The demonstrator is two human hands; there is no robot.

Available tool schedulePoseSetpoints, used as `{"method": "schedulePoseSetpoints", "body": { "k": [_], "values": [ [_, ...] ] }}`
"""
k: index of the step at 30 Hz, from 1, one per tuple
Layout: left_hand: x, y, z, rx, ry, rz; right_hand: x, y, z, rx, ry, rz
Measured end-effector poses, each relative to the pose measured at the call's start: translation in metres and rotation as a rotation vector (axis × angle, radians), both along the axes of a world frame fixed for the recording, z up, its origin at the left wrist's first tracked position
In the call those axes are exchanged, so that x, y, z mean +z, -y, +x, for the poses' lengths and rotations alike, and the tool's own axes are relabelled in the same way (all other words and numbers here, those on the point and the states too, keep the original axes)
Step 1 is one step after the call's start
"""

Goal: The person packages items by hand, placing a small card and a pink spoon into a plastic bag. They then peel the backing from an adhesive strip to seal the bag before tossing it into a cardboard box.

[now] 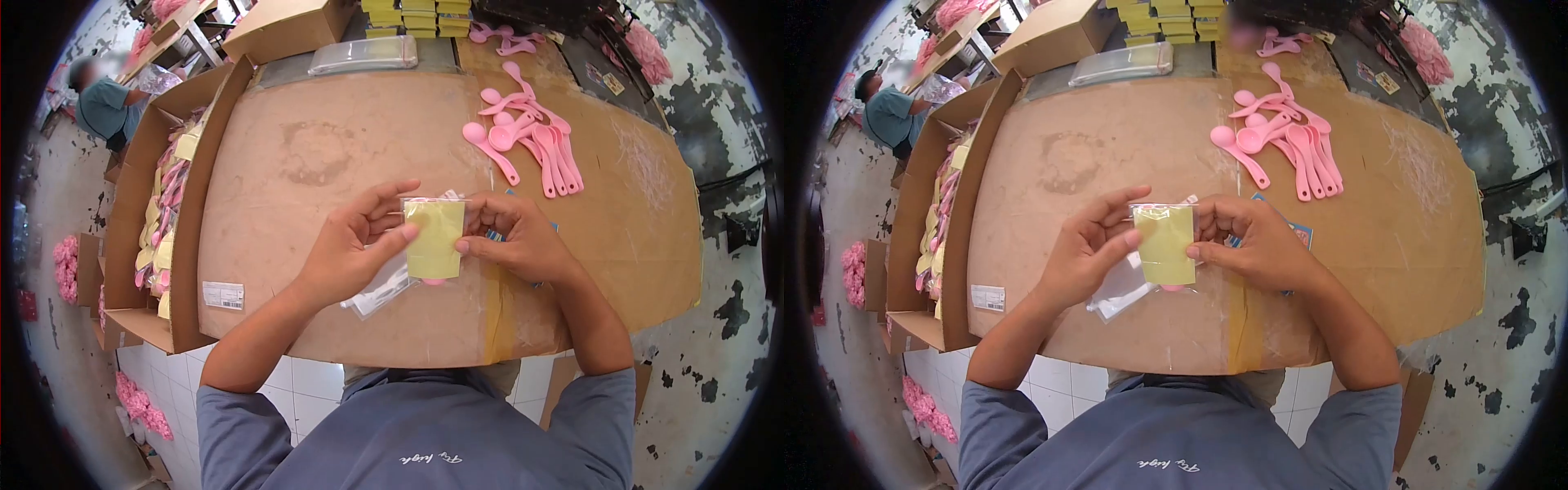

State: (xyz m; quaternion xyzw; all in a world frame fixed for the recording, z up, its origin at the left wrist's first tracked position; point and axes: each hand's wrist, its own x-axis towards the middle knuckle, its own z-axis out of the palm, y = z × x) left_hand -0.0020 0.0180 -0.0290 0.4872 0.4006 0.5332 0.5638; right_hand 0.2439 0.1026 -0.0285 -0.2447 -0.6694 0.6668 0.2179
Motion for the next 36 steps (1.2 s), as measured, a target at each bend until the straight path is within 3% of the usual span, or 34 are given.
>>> {"method": "schedulePoseSetpoints", "body": {
  "k": [1, 4, 12, 15, 16, 18, 20, 23, 26, 28, 33, 36],
  "values": [
    [-0.007, -0.003, -0.004, -0.011, -0.135, 0.027, 0.0, 0.0, 0.0, -0.011, -0.005, 0.003],
    [-0.01, -0.003, -0.012, -0.107, -0.152, -0.152, -0.001, -0.001, 0.001, -0.034, -0.02, 0.002],
    [-0.003, -0.005, -0.013, -0.044, -0.16, -0.134, 0.006, -0.003, 0.001, 0.008, -0.021, 0.089],
    [0.003, -0.007, -0.023, 0.028, -0.164, -0.132, 0.003, -0.006, 0.003, -0.092, 0.003, 0.1],
    [0.005, -0.008, -0.03, 0.066, -0.167, -0.136, 0.007, -0.008, 0.006, -0.121, 0.084, 0.222],
    [0.005, -0.014, -0.058, 0.394, -0.035, -0.028, 0.02, -0.013, 0.019, -0.179, 0.24, 0.463],
    [0.036, -0.022, -0.077, 0.696, 0.316, 0.267, 0.034, -0.018, 0.037, -0.228, 0.33, 0.498],
    [0.045, -0.021, -0.097, 0.727, 0.572, 0.29, 0.048, -0.023, 0.059, -0.268, 0.49, 0.665],
    [0.003, -0.024, -0.078, 0.414, 0.039, 0.144, 0.05, -0.027, 0.077, -0.198, 0.653, 0.732],
    [0.0, -0.018, -0.044, 0.226, -0.49, 0.078, 0.048, -0.025, 0.084, -0.141, 0.69, 0.734],
    [-0.018, -0.009, -0.001, 0.197, -1.151, 0.5, 0.028, -0.023, 0.09, -0.129, 0.627, 0.707],
    [-0.021, -0.013, -0.003, 0.179, -0.96, 0.316, 0.031, -0.025, 0.089, -0.17, 0.62, 0.542]
  ]
}}
